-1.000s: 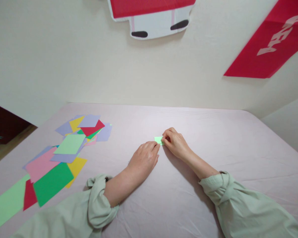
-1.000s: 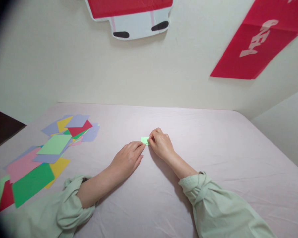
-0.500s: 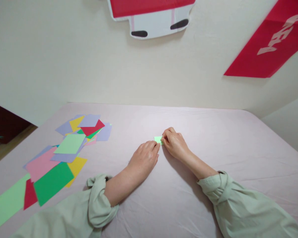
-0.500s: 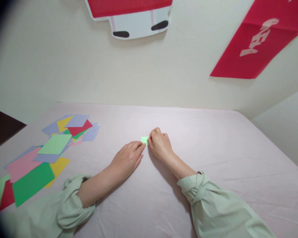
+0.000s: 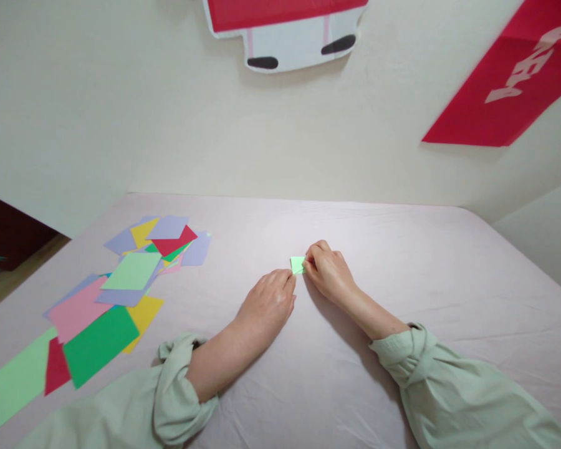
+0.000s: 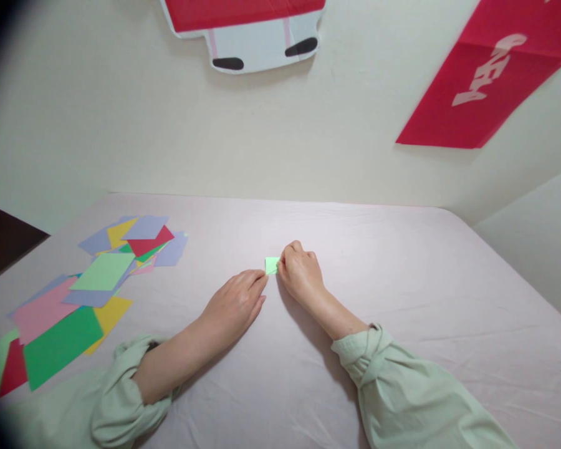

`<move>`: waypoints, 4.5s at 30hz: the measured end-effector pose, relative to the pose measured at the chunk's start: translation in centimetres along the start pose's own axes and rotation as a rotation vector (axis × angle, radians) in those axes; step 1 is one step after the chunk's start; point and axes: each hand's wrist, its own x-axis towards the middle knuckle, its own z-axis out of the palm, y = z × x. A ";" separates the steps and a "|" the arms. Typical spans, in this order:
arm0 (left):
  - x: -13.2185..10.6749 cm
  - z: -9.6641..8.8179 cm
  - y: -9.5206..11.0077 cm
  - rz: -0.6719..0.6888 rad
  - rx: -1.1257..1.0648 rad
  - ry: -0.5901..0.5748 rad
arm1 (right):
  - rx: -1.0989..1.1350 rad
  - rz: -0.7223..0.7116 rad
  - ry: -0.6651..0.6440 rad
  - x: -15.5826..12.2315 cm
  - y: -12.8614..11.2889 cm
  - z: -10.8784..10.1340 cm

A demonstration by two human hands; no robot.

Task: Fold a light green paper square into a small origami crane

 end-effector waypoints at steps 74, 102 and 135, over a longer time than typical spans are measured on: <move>0.0 0.6 -1.9 -0.011 -0.188 0.175 | -0.015 0.026 0.025 -0.1 -0.1 0.1; 0.4 1.2 -1.2 0.055 -0.090 0.116 | -0.267 -0.145 -0.036 -4.4 -0.7 -1.2; 0.5 1.4 -2.3 -0.041 -0.298 0.251 | -0.345 -0.106 0.057 -4.9 -1.2 -0.8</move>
